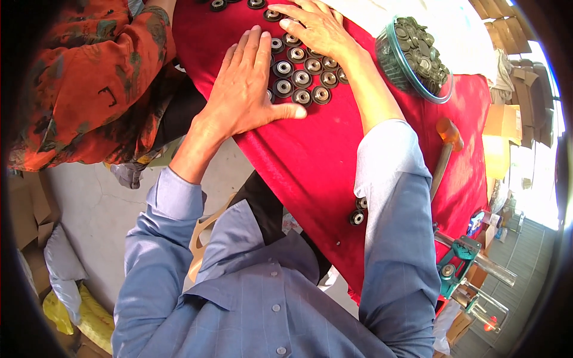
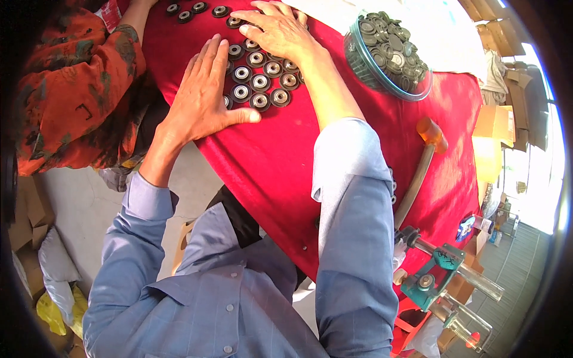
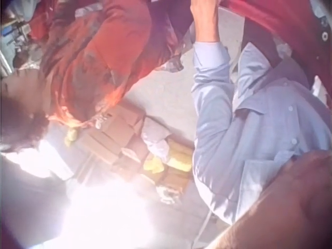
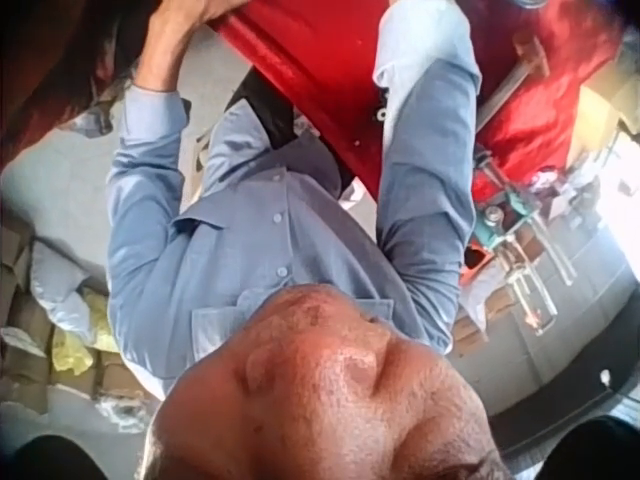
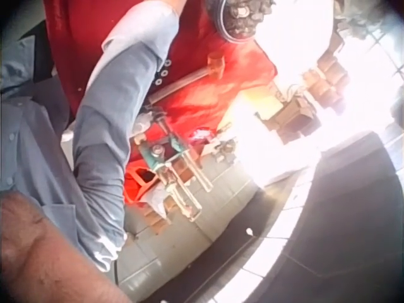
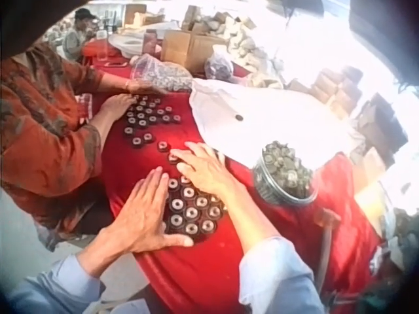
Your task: The person assembles small circular metal components by hand, securing them on a workstation using a rubber mallet.
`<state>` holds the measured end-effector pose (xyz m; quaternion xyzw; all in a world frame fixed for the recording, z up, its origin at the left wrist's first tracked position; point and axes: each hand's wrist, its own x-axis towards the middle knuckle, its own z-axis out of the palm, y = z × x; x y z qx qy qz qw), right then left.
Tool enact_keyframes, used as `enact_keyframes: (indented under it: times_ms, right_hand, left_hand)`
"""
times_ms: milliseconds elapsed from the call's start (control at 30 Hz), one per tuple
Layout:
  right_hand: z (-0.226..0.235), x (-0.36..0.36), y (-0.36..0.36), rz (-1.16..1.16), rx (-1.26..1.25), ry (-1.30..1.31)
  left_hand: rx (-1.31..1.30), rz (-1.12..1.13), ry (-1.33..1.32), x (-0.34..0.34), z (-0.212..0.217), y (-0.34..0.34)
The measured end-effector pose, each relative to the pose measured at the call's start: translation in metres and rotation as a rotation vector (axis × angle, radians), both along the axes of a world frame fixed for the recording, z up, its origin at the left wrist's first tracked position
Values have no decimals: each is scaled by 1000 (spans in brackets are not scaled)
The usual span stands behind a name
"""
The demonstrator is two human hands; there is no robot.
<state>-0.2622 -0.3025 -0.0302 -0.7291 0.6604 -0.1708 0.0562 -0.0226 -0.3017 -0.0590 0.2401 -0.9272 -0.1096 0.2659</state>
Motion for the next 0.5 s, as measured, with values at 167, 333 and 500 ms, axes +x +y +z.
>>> enact_keyframes:
  times_ms: [167, 333, 500]
  right_hand:
    - [15, 18, 15, -13, 104, -35]
    - [-19, 4, 25, 5, -115, 28]
    - [-17, 6, 44, 16, -60, 37]
  left_hand:
    - [-50, 7, -40, 5, -1, -12]
    - [-60, -103, -38, -9, -1, -26]
    - [-27, -153, -36, -9, -2, -17]
